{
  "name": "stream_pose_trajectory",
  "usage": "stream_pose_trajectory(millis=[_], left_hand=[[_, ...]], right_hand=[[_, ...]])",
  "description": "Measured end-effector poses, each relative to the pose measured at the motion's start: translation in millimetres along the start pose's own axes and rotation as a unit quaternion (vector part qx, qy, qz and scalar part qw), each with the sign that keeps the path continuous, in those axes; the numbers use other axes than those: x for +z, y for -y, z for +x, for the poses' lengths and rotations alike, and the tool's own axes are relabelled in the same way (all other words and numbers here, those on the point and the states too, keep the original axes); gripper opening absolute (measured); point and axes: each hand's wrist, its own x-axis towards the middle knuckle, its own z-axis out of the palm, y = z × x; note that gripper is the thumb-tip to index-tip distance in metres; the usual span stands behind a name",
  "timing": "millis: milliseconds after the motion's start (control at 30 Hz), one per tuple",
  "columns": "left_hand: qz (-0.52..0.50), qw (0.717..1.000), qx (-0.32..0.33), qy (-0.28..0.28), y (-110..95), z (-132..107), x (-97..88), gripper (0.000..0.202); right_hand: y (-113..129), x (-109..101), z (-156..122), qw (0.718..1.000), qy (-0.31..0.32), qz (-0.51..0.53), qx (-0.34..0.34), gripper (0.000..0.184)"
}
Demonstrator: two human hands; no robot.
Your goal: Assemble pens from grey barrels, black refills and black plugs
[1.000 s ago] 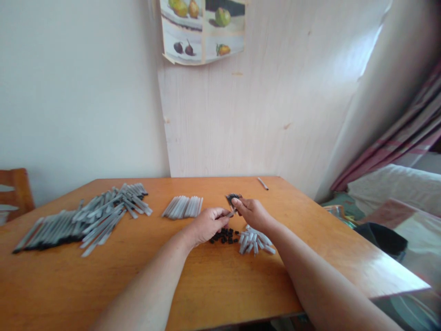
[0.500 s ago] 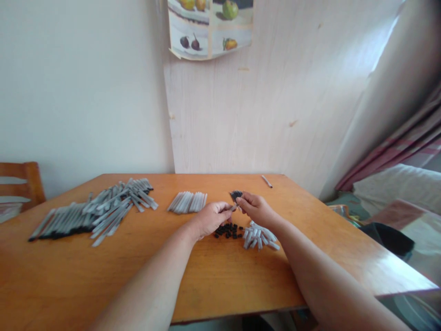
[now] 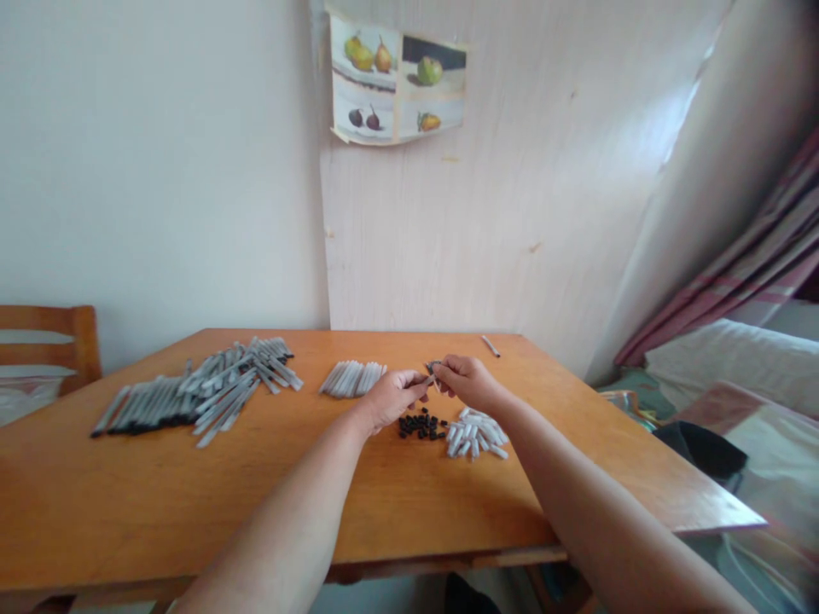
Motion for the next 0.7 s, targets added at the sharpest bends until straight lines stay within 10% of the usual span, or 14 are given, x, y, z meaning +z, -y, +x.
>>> stream_pose_trajectory(millis=[367, 700], left_hand=[[0.042, 0.998, 0.021, 0.029, -48, -8, 5.9, 0.036], [-0.097, 0.993, -0.057, 0.020, -71, -84, 35.9, 0.046]], right_hand=[[26, -17, -31, 0.996, -0.065, 0.055, -0.017, 0.034], [65, -11, -87, 0.970, -0.048, 0.238, -0.002, 0.032]])
